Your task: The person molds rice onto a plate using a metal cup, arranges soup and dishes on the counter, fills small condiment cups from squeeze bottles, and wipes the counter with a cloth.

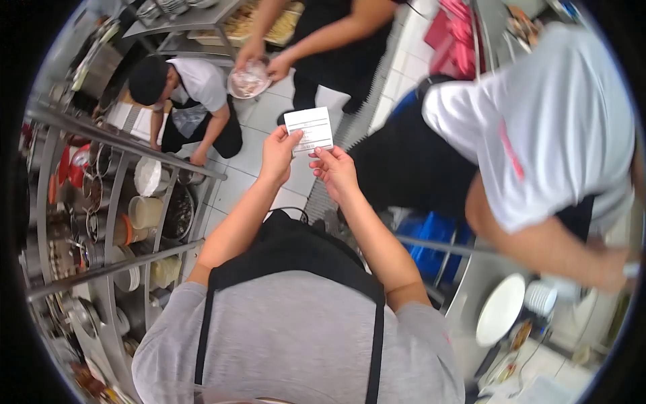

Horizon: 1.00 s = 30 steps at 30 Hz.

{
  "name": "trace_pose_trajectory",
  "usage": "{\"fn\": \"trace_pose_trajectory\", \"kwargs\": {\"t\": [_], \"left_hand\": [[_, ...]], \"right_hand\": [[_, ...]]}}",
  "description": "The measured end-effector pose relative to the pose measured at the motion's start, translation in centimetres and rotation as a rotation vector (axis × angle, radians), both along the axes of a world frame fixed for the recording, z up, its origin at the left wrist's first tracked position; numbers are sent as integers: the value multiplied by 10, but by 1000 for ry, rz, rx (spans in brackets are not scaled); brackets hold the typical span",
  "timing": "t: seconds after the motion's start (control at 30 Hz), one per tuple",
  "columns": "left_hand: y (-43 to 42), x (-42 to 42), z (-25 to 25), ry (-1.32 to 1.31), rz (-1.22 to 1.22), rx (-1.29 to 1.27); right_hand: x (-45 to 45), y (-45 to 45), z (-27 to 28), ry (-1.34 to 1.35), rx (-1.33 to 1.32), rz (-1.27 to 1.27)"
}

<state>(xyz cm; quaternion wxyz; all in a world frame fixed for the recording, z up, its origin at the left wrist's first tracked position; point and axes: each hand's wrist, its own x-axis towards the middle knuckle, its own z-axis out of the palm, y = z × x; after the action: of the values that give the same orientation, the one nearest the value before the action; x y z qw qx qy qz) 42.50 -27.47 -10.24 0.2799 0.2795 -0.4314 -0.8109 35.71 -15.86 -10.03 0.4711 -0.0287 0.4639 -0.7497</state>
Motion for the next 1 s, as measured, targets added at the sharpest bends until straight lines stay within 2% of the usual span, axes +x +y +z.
{"fn": "trace_pose_trajectory", "kwargs": {"t": [0.13, 0.17, 0.33, 0.4, 0.47, 0.6, 0.73, 0.77, 0.87, 0.93, 1.0], "left_hand": [[-53, -1, 24, 40, 215, 2], [-68, 4, 29, -51, 233, -72], [-148, 19, 1, -206, 338, -129], [-188, 19, -16, -187, 431, -177], [-227, 16, -14, -249, 504, -99], [-297, 17, 3, -219, 538, -105], [-350, 11, 36, -257, 688, -228], [-361, 11, 35, -190, 714, -222], [-384, 1, 49, -266, 869, -265], [-394, -3, 56, -253, 1022, -286], [-399, -6, 55, -261, 1225, -299]], "right_hand": [[-22, -80, 6, -24, -75, 77], [-29, -100, 5, 37, -58, 124], [-66, -201, -4, 272, -42, 283], [-92, -251, -6, 272, 1, 297], [-122, -305, 0, 213, 58, 270], [-189, -422, 24, 192, -83, 216], [-249, -563, 110, 282, -386, 245], [-260, -602, 142, 303, -469, 232], [-290, -729, 252, 407, -723, 233], [-306, -811, 315, 436, -814, 249], [-310, -888, 369, 288, -776, 251]]}}
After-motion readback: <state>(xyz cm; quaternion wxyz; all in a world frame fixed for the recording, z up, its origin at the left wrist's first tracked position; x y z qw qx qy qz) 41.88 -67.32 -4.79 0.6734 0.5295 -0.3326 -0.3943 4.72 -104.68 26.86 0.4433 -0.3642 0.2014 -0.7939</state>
